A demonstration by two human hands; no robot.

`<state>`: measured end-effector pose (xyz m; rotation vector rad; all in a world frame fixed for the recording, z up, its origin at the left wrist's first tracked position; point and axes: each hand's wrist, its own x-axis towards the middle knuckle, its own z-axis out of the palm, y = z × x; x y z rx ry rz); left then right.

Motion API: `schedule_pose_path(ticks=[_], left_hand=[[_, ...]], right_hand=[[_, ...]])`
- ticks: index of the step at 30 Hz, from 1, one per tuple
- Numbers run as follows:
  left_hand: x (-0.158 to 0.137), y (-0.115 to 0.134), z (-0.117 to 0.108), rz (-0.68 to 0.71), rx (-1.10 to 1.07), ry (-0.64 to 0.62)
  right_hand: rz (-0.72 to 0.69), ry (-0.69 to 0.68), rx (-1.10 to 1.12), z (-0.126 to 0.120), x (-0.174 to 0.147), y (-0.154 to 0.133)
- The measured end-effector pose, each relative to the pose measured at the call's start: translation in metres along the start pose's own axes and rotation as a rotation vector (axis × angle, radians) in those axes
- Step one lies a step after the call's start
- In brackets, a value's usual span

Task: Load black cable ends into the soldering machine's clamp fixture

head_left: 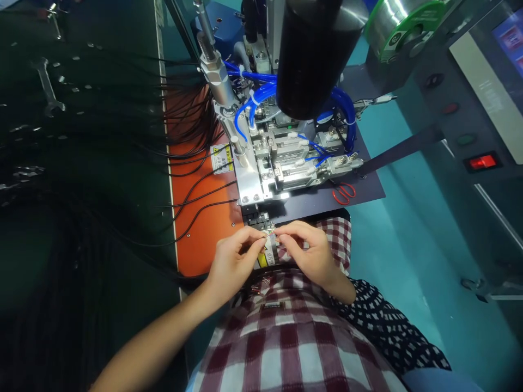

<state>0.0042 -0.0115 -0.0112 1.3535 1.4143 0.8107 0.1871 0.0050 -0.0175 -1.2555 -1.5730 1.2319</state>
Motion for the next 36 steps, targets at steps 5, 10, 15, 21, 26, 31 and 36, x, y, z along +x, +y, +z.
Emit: schedule_pose_path(ticks=[5,10,15,21,26,31,36], left_hand=[[-0.003,-0.006,0.001,0.055,0.100,0.073],[-0.004,-0.006,0.000,0.114,0.168,0.105],[-0.007,-0.008,0.001,0.205,0.255,0.124],[-0.008,-0.013,0.002,0.279,0.320,0.124],[-0.006,-0.013,0.001,0.287,0.338,0.108],[-0.004,-0.012,-0.001,0.318,0.276,0.022],[0.000,-0.009,-0.003,0.238,0.043,0.019]], right_hand=[[-0.338,-0.046,-0.353,-0.003,-0.008,0.007],[-0.048,0.055,-0.089,-0.003,-0.003,0.009],[0.303,-0.067,0.336,0.001,0.007,0.006],[0.281,0.010,0.258,0.010,0.003,0.003],[0.136,-0.010,0.058,0.006,0.003,0.000],[0.129,-0.181,0.081,-0.007,0.015,0.000],[0.398,-0.386,0.522,-0.009,0.025,0.008]])
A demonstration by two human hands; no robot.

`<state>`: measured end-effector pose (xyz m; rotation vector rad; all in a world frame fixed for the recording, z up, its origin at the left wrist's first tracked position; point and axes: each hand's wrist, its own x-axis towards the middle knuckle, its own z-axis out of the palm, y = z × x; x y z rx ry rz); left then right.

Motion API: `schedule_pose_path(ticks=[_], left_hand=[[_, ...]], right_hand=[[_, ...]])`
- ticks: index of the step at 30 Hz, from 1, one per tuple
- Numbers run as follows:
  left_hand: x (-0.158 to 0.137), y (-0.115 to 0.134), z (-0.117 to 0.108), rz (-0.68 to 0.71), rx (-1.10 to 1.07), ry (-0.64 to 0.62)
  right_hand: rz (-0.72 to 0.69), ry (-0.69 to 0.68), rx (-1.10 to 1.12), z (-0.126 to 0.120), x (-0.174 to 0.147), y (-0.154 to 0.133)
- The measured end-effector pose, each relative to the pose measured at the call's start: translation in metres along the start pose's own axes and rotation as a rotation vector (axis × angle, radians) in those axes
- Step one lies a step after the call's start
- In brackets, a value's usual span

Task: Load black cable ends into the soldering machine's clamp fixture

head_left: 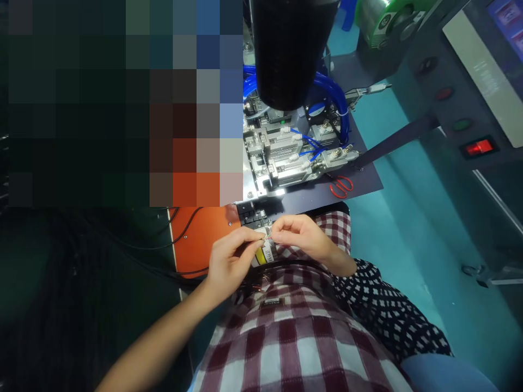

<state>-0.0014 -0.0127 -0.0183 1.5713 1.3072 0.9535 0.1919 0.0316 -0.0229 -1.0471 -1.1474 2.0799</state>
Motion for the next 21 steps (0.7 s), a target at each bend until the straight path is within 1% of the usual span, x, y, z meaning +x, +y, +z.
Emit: schedule_pose_path(ticks=[3,5,7,8,10,12,15,18,21], left_hand=[[0.005,0.000,-0.002,0.034,-0.087,-0.015],[0.007,-0.001,-0.004,0.033,-0.125,-0.025],[0.007,-0.003,-0.004,-0.010,-0.196,-0.030],[0.007,-0.005,-0.004,-0.048,-0.248,-0.029],[0.005,-0.008,-0.003,-0.140,-0.360,-0.018],[0.004,-0.009,-0.001,-0.226,-0.435,0.002],[0.004,-0.007,0.001,-0.307,-0.421,0.043],[0.006,-0.003,0.001,-0.306,-0.331,0.075],[0.007,0.001,0.002,-0.222,-0.236,0.089]], right_hand=[[0.105,-0.086,0.145,-0.003,0.008,0.003],[0.142,-0.155,0.198,-0.004,0.012,0.004],[0.147,-0.199,0.224,-0.005,0.015,0.005],[0.136,-0.197,0.228,-0.003,0.016,0.005],[0.083,-0.140,0.215,0.002,0.016,0.008],[-0.007,-0.032,0.175,0.010,0.014,0.012],[-0.111,0.133,0.097,0.023,0.010,0.018],[-0.128,0.208,0.013,0.029,0.009,0.022],[-0.165,0.259,-0.077,0.028,0.007,0.022]])
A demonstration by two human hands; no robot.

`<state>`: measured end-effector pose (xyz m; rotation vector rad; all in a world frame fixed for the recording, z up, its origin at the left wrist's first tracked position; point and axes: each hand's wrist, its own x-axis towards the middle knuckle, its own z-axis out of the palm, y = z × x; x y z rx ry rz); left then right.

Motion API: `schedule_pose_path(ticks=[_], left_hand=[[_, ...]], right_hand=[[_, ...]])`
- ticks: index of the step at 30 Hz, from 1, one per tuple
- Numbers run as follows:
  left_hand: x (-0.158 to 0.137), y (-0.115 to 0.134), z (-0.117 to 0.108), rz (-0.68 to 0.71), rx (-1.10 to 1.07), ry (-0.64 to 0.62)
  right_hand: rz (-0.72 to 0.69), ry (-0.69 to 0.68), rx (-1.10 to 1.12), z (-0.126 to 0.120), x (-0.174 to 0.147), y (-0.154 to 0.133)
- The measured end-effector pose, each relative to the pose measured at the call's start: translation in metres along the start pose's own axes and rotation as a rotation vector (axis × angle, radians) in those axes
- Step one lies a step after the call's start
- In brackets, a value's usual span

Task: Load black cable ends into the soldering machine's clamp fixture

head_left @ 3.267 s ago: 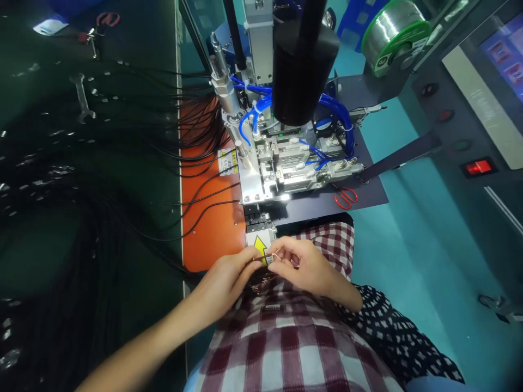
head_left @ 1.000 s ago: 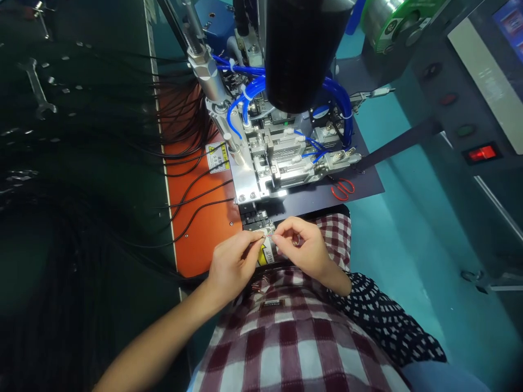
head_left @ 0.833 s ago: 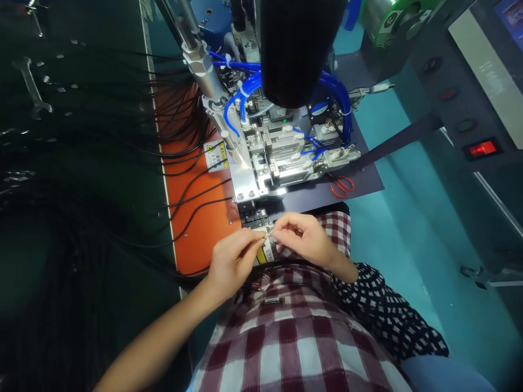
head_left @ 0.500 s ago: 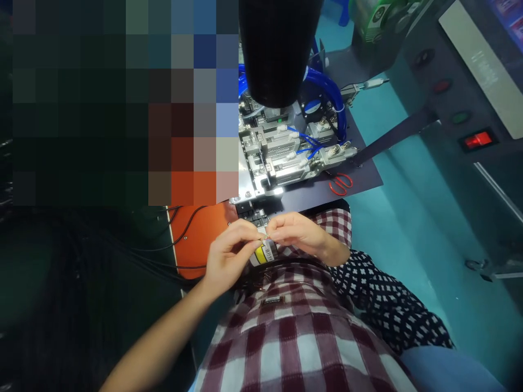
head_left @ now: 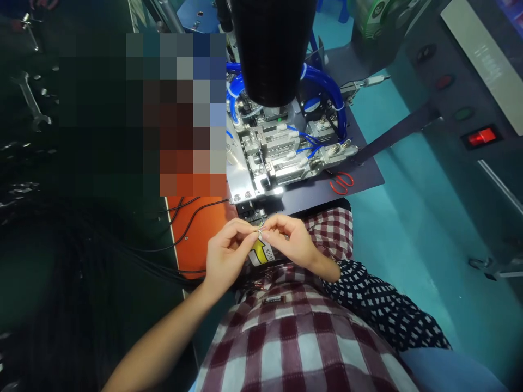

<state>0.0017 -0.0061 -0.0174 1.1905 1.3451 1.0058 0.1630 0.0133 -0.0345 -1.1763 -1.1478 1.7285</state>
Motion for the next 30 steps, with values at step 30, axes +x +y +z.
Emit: schedule_pose_path(ticks=[30], left_hand=[[-0.007,-0.009,0.006,0.276,0.057,0.102]], right_hand=[[-0.449,0.163,-0.210,0.011,-0.010,0.006]])
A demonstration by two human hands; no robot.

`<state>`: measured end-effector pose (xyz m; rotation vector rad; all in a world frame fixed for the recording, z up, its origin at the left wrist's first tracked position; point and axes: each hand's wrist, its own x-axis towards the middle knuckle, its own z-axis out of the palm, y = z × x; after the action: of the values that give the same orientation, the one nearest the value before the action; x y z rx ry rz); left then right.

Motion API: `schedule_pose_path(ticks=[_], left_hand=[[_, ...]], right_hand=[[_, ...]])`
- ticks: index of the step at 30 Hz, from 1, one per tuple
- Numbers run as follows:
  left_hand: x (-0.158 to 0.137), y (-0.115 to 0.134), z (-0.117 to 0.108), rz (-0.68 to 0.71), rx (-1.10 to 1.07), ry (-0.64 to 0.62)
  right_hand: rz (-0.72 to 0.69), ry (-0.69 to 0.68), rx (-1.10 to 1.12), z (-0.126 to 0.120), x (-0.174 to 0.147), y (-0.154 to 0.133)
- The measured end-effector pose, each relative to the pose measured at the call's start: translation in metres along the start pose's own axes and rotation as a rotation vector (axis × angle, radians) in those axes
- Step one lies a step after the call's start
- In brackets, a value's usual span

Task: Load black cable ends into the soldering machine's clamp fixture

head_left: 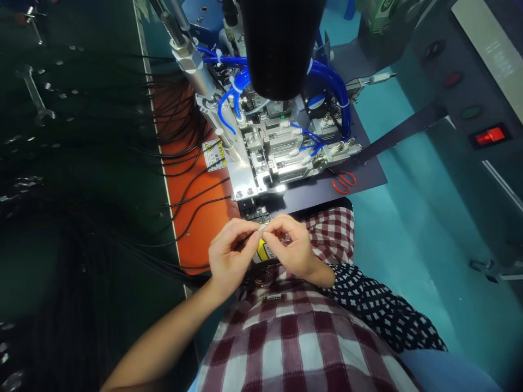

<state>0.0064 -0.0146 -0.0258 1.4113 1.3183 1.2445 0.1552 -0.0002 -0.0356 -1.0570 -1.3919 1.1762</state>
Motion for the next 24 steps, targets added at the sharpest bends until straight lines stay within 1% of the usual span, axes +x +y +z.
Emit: schedule_pose_path(ticks=[2,3,6,9,12,15,20,24], left_hand=[[-0.0002,0.0025,0.0016,-0.027,-0.022,0.033],[0.0001,0.0042,0.0021,-0.067,-0.041,0.042],[0.0026,0.0091,0.0019,-0.281,-0.175,0.021],[0.0059,0.0108,0.0002,-0.485,-0.381,-0.025],[0.0080,0.0091,-0.0017,-0.599,-0.471,-0.063],[0.0081,0.0073,-0.0027,-0.600,-0.404,-0.074],[0.0069,0.0062,-0.0013,-0.473,-0.255,-0.058],[0.0064,0.0051,0.0012,-0.417,-0.194,-0.017]], right_hand=[[0.001,-0.003,-0.015,0.0004,0.0008,-0.0007],[0.002,-0.007,-0.016,0.0003,0.0015,-0.0011],[0.024,-0.026,0.004,0.0003,0.0031,-0.0020],[0.139,-0.041,0.065,0.0029,0.0018,-0.0022],[0.286,-0.031,0.138,0.0072,-0.0016,-0.0010],[0.320,-0.007,0.152,0.0092,-0.0041,0.0008],[0.240,-0.003,0.076,0.0075,-0.0053,0.0044],[0.196,0.007,0.046,0.0078,-0.0065,0.0074]])
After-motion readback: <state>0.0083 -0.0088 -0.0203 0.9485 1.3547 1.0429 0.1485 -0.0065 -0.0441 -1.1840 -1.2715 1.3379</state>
